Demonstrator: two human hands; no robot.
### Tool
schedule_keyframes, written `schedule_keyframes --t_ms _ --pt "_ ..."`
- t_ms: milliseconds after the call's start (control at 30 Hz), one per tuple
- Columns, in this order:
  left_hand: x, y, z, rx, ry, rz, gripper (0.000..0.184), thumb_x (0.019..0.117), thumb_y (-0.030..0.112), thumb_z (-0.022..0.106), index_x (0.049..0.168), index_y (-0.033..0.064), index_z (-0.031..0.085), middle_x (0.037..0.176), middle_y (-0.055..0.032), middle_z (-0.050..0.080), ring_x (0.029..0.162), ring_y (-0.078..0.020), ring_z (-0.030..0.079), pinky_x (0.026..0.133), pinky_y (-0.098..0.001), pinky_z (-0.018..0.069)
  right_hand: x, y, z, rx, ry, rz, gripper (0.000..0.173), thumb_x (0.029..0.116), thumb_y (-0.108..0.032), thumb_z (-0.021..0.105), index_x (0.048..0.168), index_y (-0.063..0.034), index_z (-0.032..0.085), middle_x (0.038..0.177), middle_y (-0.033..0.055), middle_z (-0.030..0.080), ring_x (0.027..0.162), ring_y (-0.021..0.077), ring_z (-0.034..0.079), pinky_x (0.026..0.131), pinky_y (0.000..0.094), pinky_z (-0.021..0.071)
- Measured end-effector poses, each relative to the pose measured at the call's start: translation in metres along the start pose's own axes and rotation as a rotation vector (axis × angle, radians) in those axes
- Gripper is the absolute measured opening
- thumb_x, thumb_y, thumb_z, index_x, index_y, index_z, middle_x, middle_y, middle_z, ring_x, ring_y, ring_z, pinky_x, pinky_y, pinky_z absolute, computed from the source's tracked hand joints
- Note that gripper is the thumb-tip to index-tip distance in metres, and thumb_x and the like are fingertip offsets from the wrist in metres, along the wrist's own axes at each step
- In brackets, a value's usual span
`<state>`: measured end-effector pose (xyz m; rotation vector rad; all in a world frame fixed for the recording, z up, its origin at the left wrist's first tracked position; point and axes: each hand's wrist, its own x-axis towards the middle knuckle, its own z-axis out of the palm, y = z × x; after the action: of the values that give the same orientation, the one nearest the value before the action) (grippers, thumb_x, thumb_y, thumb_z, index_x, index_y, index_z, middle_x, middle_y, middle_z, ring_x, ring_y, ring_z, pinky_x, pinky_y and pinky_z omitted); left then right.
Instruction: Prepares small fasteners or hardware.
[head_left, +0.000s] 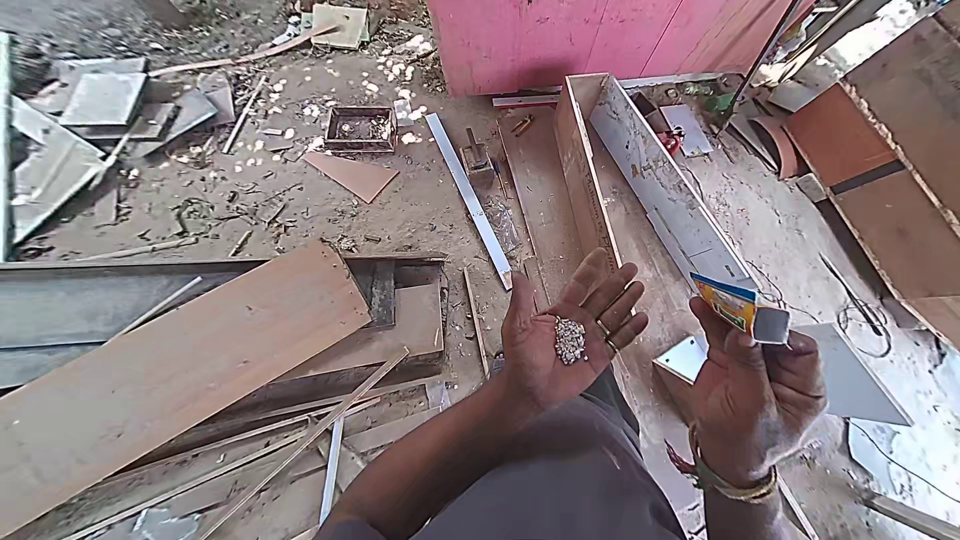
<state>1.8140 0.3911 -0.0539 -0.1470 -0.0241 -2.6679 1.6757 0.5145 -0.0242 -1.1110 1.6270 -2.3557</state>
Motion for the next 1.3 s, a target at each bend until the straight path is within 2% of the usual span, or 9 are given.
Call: schedule_keyframes --t_ms 100,367,800,867,933,1000,1100,1200,1300 --pt "-0.001 0.0 0.006 0.029 0.005 -0.001 0.109 0.0858 0.09 0.015 0.164 0.0133 0.019 0.163 -0.0231 0.033 0.151 -0.0386 0.034 0.122 -0.0549 0.0287 -0.004 0.002 0.0 -0.003 -0.006 0.004 0.011 0.0997 -0.01 0.066 0.109 -0.0143 0.07 0.11 0.0067 0.075 0.103 0.0266 0.075 0.093 0.0465 0.0629" --pt "-0.007 -0.001 0.016 0.019 -0.044 -0.028 0.124 0.0778 0.096 0.029 0.163 0.006 0.022 0.165 -0.0233 0.029 0.155 -0.0366 0.027 0.125 -0.0548 0.0225 -0.006 0.0 -0.004 -0.043 0.021 -0.015 0.01 0.0998 -0.011 0.065 0.108 -0.0154 0.069 0.109 0.0059 0.076 0.101 0.0255 0.075 0.093 0.0467 0.0628" --pt "-0.004 -0.003 0.016 0.045 -0.069 -0.055 0.12 0.0792 0.093 0.034 0.163 0.0081 0.023 0.165 -0.0224 0.029 0.155 -0.0368 0.025 0.125 -0.0549 0.0213 -0.009 0.002 -0.008 -0.104 0.024 -0.045 0.011 0.1001 -0.01 0.065 0.108 -0.0161 0.068 0.111 0.0057 0.076 0.102 0.0259 0.075 0.091 0.0456 0.0638" --pt "-0.004 -0.004 0.012 0.082 -0.074 -0.062 0.107 0.0869 0.082 0.04 0.161 0.0062 0.026 0.164 -0.0229 0.031 0.154 -0.037 0.028 0.125 -0.0538 0.0226 -0.009 0.0 -0.006 -0.112 -0.005 -0.025 0.011 0.1004 -0.011 0.065 0.109 -0.017 0.069 0.107 0.0023 0.076 0.094 0.0202 0.075 0.085 0.0389 0.0647" --pt "-0.003 -0.007 0.006 0.122 -0.088 -0.065 0.086 0.0941 0.061 0.053 0.156 0.0036 0.036 0.161 -0.0226 0.037 0.149 -0.0357 0.037 0.124 -0.0514 0.027 -0.007 -0.005 0.0 -0.113 -0.047 0.035 0.01 0.1009 -0.012 0.064 0.107 -0.018 0.069 0.097 -0.0037 0.074 0.082 0.0106 0.072 0.075 0.0277 0.0629" --pt "-0.003 -0.011 0.0 0.097 -0.091 -0.065 0.07 0.0951 0.039 0.064 0.151 0.0022 0.044 0.155 -0.0227 0.045 0.143 -0.0351 0.045 0.122 -0.0509 0.0307 -0.003 -0.012 0.008 -0.1 -0.103 0.095 0.007 0.1011 -0.012 0.063 0.106 -0.0159 0.068 0.092 -0.0061 0.071 0.077 0.0049 0.067 0.07 0.0212 0.0582" --pt "-0.003 -0.015 -0.003 0.017 -0.059 -0.089 0.052 0.0958 0.017 0.063 0.144 0.0014 0.05 0.144 -0.0223 0.055 0.137 -0.0338 0.052 0.12 -0.0499 0.0342 0.0 -0.014 0.021 -0.164 -0.214 0.089 0.007 0.1014 -0.013 0.063 0.106 -0.0134 0.069 0.102 -0.0059 0.071 0.091 0.0044 0.067 0.082 0.0219 0.0577" --pt "-0.004 -0.018 0.0 -0.001 0.004 -0.079 0.037 0.0995 0.015 0.061 0.135 0.0035 0.058 0.131 -0.0187 0.064 0.124 -0.0289 0.062 0.113 -0.0466 0.0444 -0.001 -0.01 0.031 -0.271 -0.275 0.126 0.008 0.0988 -0.012 0.065 0.097 -0.0077 0.071 0.115 0.007 0.069 0.107 0.0159 0.066 0.089 0.0296 0.0576" --pt "-0.004 -0.016 0.002 -0.024 0.032 -0.067 0.028 0.102 0.017 0.06 0.127 0.0039 0.061 0.121 -0.0166 0.069 0.116 -0.0261 0.067 0.108 -0.0452 0.0494 -0.005 -0.007 0.036 -0.298 -0.296 0.165 0.008 0.0967 -0.014 0.069 0.095 -0.0074 0.073 0.121 0.0096 0.062 0.101 0.0131 0.065 0.077 0.0228 0.0591"
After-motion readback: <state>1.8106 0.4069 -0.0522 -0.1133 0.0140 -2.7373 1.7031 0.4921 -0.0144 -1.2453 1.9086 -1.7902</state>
